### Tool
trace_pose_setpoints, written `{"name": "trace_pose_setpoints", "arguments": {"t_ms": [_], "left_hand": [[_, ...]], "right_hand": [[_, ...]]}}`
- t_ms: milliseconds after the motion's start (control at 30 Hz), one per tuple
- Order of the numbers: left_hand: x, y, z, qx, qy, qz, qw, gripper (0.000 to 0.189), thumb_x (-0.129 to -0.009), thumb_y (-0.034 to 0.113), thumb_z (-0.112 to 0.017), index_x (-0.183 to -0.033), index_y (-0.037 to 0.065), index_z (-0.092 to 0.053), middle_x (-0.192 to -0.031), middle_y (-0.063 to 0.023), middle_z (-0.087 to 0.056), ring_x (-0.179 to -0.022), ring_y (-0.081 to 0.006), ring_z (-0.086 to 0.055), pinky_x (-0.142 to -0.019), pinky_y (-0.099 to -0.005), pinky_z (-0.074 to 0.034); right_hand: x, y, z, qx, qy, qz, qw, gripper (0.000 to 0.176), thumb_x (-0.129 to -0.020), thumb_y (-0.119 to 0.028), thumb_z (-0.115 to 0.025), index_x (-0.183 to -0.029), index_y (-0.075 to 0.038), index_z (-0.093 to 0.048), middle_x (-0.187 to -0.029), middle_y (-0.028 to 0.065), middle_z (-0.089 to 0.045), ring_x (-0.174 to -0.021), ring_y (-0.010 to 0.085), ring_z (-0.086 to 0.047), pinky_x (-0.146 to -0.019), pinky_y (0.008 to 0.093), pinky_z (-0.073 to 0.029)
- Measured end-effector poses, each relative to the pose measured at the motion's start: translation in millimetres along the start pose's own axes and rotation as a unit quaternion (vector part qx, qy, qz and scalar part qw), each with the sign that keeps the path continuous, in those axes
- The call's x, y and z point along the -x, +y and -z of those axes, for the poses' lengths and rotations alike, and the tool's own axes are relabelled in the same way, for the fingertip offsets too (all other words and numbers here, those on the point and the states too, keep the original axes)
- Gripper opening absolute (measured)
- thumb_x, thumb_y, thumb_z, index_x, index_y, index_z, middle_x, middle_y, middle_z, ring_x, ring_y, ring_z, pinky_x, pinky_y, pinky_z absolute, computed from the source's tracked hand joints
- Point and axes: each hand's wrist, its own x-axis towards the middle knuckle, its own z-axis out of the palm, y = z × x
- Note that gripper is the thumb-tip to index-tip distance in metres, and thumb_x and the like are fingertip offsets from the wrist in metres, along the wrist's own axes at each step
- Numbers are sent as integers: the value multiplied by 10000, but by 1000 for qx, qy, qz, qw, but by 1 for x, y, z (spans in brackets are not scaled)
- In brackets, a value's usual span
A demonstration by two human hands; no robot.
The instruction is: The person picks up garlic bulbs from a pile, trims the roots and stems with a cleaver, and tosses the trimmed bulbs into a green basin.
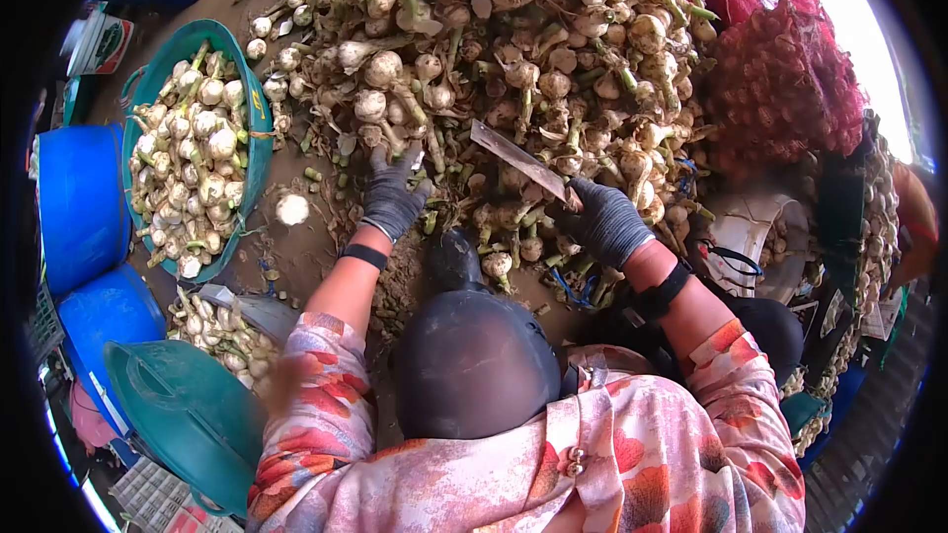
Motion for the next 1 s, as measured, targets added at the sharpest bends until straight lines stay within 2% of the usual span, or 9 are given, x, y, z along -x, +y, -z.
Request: {"name": "trace_pose_setpoints", "arguments": {"t_ms": [67, 167, 267, 467, 600, 733, 833, 900, 1000], "left_hand": [[25, -6, 5, -44, -113, -81, 989, 632, -789, 174, -708, -1383, 213, -495, -1292, -197, -519, -1283, -372, -439, -1109, -439, -343], [44, -9, 17, 193, 84, 0, 978, 335, -859, 126, -641, -1193, 95, -620, -1169, -150, -607, -1167, -310, -543, -1047, -402, -409], [10, -38, 33, 108, 268, 69, 955, 322, -807, 122, -660, -1124, 65, -635, -1186, -142, -601, -1080, -329, -578, -978, -405, -451], [-64, -45, 37, -201, 36, 13, 979, 534, -795, 281, -702, -1301, 190, -555, -1419, -146, -440, -1378, -330, -337, -1113, -537, -292], [-90, -51, 43, -189, -39, 43, 980, 529, -839, 298, -683, -1313, 110, -543, -1448, -170, -423, -1383, -362, -316, -1154, -466, -252], [-81, -67, 29, 13, 129, -33, 991, 414, -933, 293, -613, -1202, -21, -581, -1247, -218, -581, -1181, -347, -538, -1047, -429, -397], [-39, -20, 43, 429, -5, 46, 902, 403, -916, 257, -638, -1202, -17, -565, -1140, -204, -637, -1039, -319, -617, -904, -362, -487], [-16, -9, 30, 409, -3, -17, 912, 318, -911, 164, -626, -1167, -16, -572, -1072, -146, -655, -1009, -248, -625, -867, -346, -503], [24, 32, 37, -2, 80, -277, 958, 198, -935, 137, -566, -1097, 40, -627, -1029, -150, -655, -973, -254, -634, -855, -376, -505]], "right_hand": [[-3, -2, -1, -36, 0, 6, 999, 348, -839, -290, -714, -1072, -44, -635, -818, 202, -655, -723, 308, -645, -712, 392, -511], [-9, -3, 2, -2, -23, -4, 1000, 342, -843, -292, -709, -1069, -46, -636, -810, 202, -656, -728, 328, -647, -709, 399, -510], [-14, -3, 3, 18, -17, 9, 1000, 326, -848, -299, -703, -1040, -45, -634, -818, 217, -653, -765, 388, -640, -708, 418, -510], [-17, -13, 5, 5, -22, 12, 1000, 322, -848, -321, -701, -1025, -60, -633, -814, 218, -649, -775, 414, -631, -698, 435, -510], [-15, -14, 4, 59, -21, 18, 998, 333, -842, -371, -696, -983, -76, -632, -793, 196, -653, -760, 395, -637, -692, 436, -513], [-9, -26, 6, 83, -30, 46, 995, 364, -830, -423, -695, -984, -100, -628, -780, 176, -653, -755, 379, -646, -678, 443, -516], [-9, -40, 4, 71, -37, 72, 994, 380, -820, -433, -706, -997, -107, -621, -771, 169, -650, -758, 381, -645, -673, 448, -515], [-9, -58, 3, 65, -15, 132, 989, 341, -820, -386, -694, -997, -108, -607, -773, 176, -644, -771, 396, -641, -671, 450, -517], [-19, -61, -5, 76, -29, 161, 984, 293, -812, -301, -673, -1031, -115, -615, -806, 177, -657, -792, 403, -644, -685, 462, -517]]}}
